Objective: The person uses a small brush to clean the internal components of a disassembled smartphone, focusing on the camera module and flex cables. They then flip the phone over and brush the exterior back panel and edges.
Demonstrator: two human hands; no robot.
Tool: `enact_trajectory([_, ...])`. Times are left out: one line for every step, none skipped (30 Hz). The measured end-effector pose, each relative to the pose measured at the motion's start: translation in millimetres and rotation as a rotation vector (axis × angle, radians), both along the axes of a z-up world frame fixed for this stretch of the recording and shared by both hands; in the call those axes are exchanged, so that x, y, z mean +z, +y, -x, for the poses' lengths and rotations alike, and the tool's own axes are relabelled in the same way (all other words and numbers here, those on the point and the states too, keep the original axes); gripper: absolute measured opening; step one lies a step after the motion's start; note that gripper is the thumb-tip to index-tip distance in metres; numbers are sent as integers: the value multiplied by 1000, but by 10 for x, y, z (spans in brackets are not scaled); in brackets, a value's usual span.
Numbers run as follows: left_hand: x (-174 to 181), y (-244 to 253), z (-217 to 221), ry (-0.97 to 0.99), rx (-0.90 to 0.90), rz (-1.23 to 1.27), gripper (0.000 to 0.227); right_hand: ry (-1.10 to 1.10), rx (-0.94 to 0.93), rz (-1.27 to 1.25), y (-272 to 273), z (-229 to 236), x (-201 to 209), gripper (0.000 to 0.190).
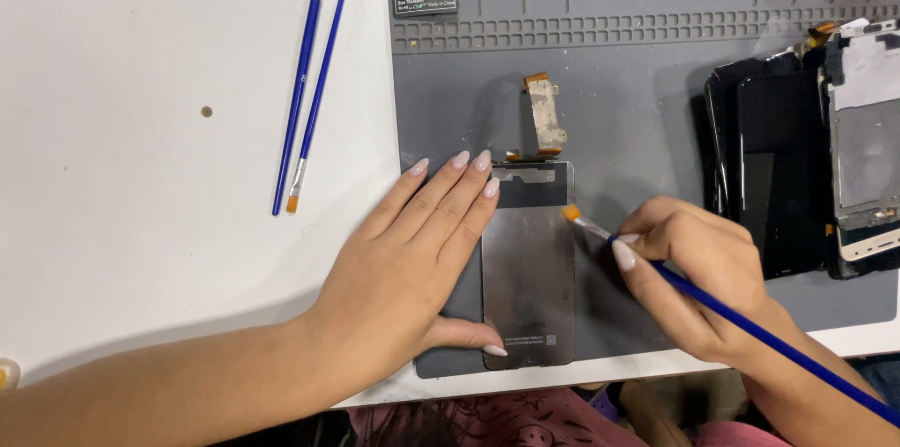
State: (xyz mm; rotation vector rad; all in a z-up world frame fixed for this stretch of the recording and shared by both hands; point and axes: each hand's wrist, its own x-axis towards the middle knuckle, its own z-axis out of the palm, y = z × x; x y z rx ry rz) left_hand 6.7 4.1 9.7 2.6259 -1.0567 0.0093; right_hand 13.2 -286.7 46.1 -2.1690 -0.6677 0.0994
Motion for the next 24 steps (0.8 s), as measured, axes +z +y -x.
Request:
enact_trajectory([-2,-2,-4,1,2,3,136,1,2,3,17,-3,6,20])
enact_trajectory([-4,-3,-6,-6,-3,7,137,5,23,-18,35,-3,12,19])
enact_trajectory([-4,1,-4,-13,-7,8,137,8,45,-42,57,-5,12,19])
enact_trajectory([-2,-3,6,-13,-3,8,137,8,50,-42,39,-11,-11,19])
enact_trajectory([-2,-3,3,-7,-5,14,136,-12,0,-7,25,-8,-31,19])
enact_trajectory([0,-1,0,-1,-7,20,135,-33,-51,27,12,-7,-51,20])
enact_trajectory([-5,-3,-3,-3,-4,25,135,-35,-48,32,17,-7,-43,20])
enact_trajectory([-10,-3,-4,-6,-4,15,136,-28,-43,38,24,-4,-34,19])
enact_trajectory([-12,-4,4,-8,-1,5,137,-20,-34,43,30,-4,-27,18])
enact_trajectory([-16,-9,9,-9,5,9,137,-21,-29,46,42,-16,-18,18])
enact_trajectory([-19,-5,7,-24,2,12,138,-28,-84,54,61,-21,-13,17])
enact_trajectory([-22,-2,5,-39,-1,16,139,-35,-139,61,81,-26,-7,16])
enact_trajectory([-30,-4,4,-42,4,19,139,-38,-134,64,85,-35,-2,16])
enact_trajectory([-38,-6,3,-47,4,14,140,-8,-107,29,90,-44,2,18])
enact_trajectory([-43,-7,12,-50,6,8,141,24,-77,-8,95,-51,4,21])
enact_trajectory([-37,-10,13,-50,13,9,141,24,-70,-6,94,-63,-8,21])
enact_trajectory([-32,-6,8,-51,7,21,141,-4,-118,30,99,-65,-26,18])
enact_trajectory([-27,-4,1,-52,2,32,141,-32,-166,66,101,-69,-44,16])
enact_trajectory([-31,-6,2,-51,0,33,141,-31,-168,67,89,-65,-46,16])
enact_trajectory([-35,-7,4,-49,0,37,142,-19,-119,56,78,-60,-48,18])
enact_trajectory([-41,-11,8,-48,8,41,143,-10,-60,44,65,-76,-50,21])
enact_trajectory([-47,-15,12,-48,14,42,143,-11,-54,45,102,-80,-36,21])
enact_trajectory([-50,-11,17,-47,14,60,143,-5,-73,33,146,-84,-27,17])
enact_trajectory([-55,-10,20,-45,14,78,144,0,-92,21,187,-89,-19,13])
